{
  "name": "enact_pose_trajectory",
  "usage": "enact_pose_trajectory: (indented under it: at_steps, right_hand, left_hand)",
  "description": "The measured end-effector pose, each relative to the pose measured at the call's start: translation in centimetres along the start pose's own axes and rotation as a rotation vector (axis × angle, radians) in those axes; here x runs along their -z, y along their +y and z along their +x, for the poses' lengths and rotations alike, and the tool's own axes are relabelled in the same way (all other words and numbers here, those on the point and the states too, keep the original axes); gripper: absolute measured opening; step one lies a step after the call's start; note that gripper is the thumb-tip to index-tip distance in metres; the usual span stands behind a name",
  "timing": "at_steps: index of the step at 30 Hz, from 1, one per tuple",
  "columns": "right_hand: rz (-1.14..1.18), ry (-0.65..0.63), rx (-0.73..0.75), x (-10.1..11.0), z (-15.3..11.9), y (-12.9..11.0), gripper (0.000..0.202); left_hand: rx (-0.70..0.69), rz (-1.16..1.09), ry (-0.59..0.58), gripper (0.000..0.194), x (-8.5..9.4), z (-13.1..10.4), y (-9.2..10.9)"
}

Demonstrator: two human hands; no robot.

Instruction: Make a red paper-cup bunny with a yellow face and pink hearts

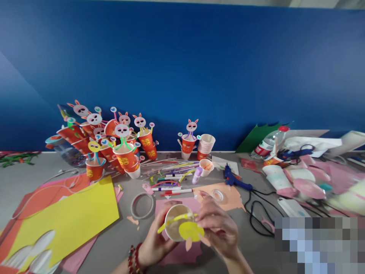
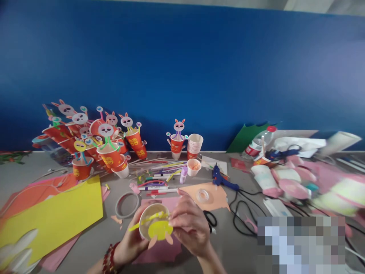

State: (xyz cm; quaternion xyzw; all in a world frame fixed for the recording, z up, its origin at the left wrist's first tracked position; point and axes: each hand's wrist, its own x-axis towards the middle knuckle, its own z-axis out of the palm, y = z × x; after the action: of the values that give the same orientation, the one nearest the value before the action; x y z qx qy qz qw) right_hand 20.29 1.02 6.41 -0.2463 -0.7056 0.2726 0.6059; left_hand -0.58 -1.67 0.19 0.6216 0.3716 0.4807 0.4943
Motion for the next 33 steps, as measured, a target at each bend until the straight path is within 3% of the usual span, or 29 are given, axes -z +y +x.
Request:
enact_pose_trajectory:
  at_steps: [6,12,16,21,26,29,33]
  right_hand:
    - [-0.053,-0.052,0.045,-0.1,0.2,-0.3,0.01]
    - [-0.049,-0.043,-0.043,0.1,-0.3,0.3,0.008]
    - [-0.018,-0.07,-0.079,-0.1,-0.2,0.3,0.015]
    - [0.109,0.003,-0.217,-0.8,0.0,0.1,0.012]
    - [0.182,0.138,-0.447,-1.2,-0.2,0.5,0.011]
    - [0.289,0.213,-0.623,-1.4,-0.4,1.2,0.021]
    - [0.499,0.327,-0.725,-1.4,-0.5,2.0,0.025]
  left_hand:
    - [-0.106,0.011,-0.058,0.056,0.6,0.2,0.2]
    - [-0.06,0.018,-0.016,0.054,0.7,0.4,0.2]
    - [-0.087,0.03,-0.056,0.055,0.7,0.4,0.2]
    - [-0.05,0.06,-0.056,0.06,0.5,0.2,-0.5]
    - [0.072,0.061,0.034,0.071,0.2,-0.1,-1.2]
    - [0.12,0.034,0.06,0.073,-0.1,0.1,-0.9]
    - [0.143,0.02,0.009,0.067,-0.4,0.8,0.1]
